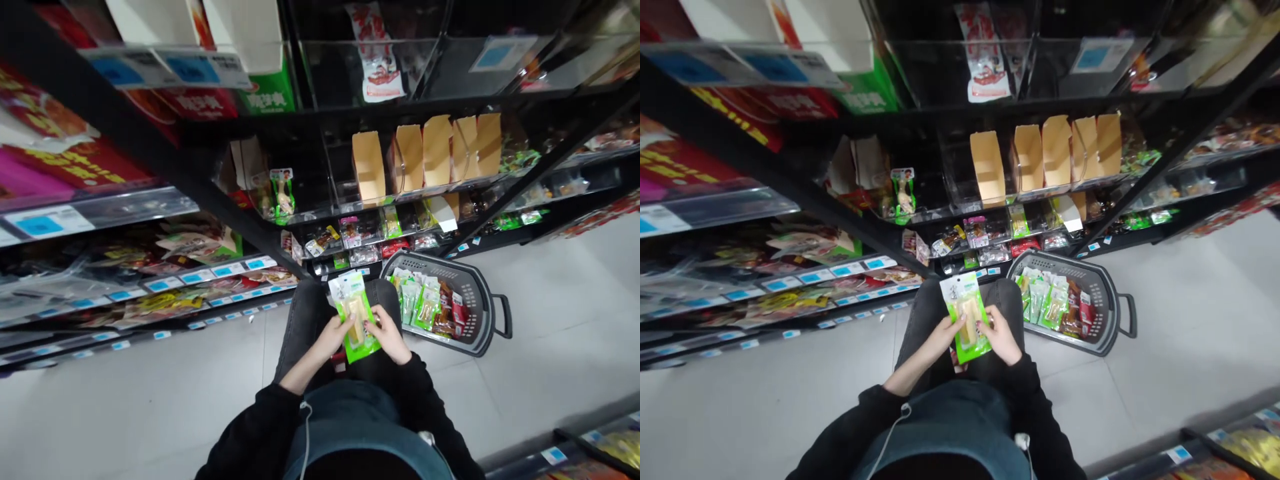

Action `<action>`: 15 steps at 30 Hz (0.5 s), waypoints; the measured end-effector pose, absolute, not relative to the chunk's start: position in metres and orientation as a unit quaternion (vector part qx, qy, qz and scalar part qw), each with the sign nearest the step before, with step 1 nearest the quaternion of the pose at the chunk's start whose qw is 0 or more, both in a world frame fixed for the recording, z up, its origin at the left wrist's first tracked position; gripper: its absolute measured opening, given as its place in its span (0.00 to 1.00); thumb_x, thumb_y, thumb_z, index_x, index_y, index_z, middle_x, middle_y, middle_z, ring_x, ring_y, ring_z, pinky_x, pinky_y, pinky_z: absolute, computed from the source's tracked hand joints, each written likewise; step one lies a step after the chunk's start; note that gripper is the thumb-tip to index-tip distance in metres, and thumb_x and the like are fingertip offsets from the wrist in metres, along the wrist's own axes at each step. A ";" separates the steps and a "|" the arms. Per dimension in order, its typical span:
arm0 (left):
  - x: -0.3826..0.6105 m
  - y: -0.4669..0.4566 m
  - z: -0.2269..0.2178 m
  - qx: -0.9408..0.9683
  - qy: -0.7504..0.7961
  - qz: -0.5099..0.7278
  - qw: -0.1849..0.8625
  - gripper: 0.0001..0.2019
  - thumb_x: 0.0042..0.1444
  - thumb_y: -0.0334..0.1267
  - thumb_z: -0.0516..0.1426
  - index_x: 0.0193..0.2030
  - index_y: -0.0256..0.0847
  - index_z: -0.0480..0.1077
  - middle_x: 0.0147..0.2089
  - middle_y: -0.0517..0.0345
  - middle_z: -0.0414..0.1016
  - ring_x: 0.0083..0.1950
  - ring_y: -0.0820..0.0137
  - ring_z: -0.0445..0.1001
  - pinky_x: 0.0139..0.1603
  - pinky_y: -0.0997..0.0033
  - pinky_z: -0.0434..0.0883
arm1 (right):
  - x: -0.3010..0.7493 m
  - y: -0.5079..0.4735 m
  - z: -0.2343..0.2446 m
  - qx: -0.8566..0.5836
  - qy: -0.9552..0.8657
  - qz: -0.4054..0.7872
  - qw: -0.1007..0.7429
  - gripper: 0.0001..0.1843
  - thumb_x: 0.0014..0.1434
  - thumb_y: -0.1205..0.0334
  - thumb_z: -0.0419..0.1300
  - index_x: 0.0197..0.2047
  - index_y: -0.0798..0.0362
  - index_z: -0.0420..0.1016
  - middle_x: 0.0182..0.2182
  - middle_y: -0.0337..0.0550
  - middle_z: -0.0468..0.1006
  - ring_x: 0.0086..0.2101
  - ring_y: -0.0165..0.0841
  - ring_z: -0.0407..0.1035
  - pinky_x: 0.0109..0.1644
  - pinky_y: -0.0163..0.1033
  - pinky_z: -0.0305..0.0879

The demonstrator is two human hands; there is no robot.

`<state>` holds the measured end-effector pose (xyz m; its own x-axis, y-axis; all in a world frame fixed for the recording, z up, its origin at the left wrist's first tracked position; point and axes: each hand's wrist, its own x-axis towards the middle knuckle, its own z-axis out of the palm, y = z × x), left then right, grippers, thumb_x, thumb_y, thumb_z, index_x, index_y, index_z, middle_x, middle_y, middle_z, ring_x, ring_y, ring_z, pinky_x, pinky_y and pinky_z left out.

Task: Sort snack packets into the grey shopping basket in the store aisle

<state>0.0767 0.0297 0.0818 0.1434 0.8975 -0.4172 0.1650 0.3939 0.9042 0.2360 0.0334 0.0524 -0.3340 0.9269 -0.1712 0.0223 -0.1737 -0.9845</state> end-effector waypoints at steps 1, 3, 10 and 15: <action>0.075 0.033 0.078 0.495 0.580 0.280 0.583 0.27 0.54 0.52 0.49 0.50 0.32 0.70 0.45 0.45 0.75 0.47 0.59 0.71 0.52 0.59 0.65 | 0.242 0.039 0.044 -0.459 -0.514 0.621 0.373 0.11 0.54 0.55 0.57 0.37 0.53 0.65 0.31 0.39 0.72 0.32 0.32 0.68 0.36 0.35 0.63; 0.068 0.037 0.069 0.573 0.612 0.206 0.504 0.27 0.55 0.50 0.49 0.58 0.37 0.64 0.51 0.46 0.71 0.53 0.59 0.66 0.58 0.57 0.60 | 0.261 0.063 0.026 -0.514 -0.493 0.577 0.401 0.14 0.52 0.54 0.57 0.38 0.54 0.67 0.33 0.42 0.74 0.34 0.34 0.69 0.38 0.37 0.64; 0.003 0.024 -0.006 0.546 0.830 -0.038 0.111 0.33 0.55 0.46 0.51 0.64 0.29 0.54 0.64 0.29 0.52 0.65 0.42 0.49 0.60 0.43 0.52 | 0.342 0.268 -0.002 -0.771 -0.482 0.305 0.284 0.15 0.55 0.61 0.53 0.44 0.58 0.69 0.41 0.52 0.76 0.39 0.36 0.71 0.45 0.38 0.63; -0.026 0.017 -0.037 0.525 0.829 -0.011 0.194 0.36 0.56 0.54 0.44 0.67 0.35 0.44 0.62 0.35 0.55 0.57 0.50 0.65 0.53 0.52 0.64 | 0.326 0.397 -0.014 -0.788 -0.512 0.286 0.184 0.16 0.55 0.65 0.57 0.48 0.61 0.70 0.43 0.55 0.76 0.42 0.35 0.70 0.46 0.35 0.62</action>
